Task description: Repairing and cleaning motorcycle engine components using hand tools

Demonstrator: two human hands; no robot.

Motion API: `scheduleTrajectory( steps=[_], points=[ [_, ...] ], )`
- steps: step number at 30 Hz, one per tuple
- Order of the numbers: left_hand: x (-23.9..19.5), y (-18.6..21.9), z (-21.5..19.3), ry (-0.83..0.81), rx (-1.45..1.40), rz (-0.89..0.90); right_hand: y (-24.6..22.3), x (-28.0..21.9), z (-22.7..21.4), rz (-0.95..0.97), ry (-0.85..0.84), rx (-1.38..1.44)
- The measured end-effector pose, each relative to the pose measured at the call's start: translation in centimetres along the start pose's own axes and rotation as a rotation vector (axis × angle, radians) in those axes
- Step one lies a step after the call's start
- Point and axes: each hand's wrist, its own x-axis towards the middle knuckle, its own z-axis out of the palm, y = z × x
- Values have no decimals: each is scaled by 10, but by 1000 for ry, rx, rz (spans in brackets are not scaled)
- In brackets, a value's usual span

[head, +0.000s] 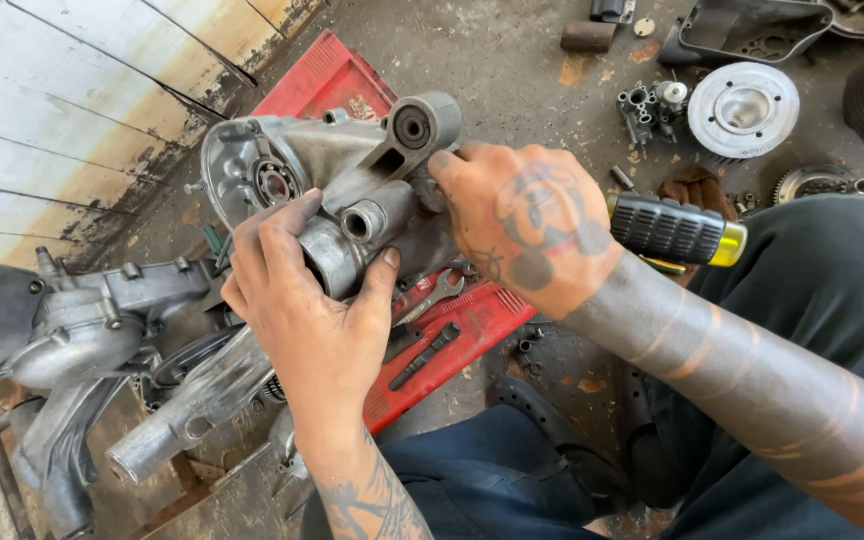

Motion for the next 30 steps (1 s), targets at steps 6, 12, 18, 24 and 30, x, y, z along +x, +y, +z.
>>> scheduleTrajectory(
  steps=[6, 12, 18, 24, 30],
  points=[
    [0, 2, 0, 2, -3, 11, 9, 5, 4, -75, -116, 64],
    [2, 2, 0, 9, 12, 5, 13, 18, -7, -119, -303, 17],
    [0, 1, 1, 10, 16, 11, 13, 2, 12, -174, -88, -70],
    [0, 1, 1, 4, 22, 8, 5, 10, 3, -47, -202, 17],
    [0, 2, 0, 19, 12, 9, 24, 2, -12, -277, -255, -99]
  ],
)
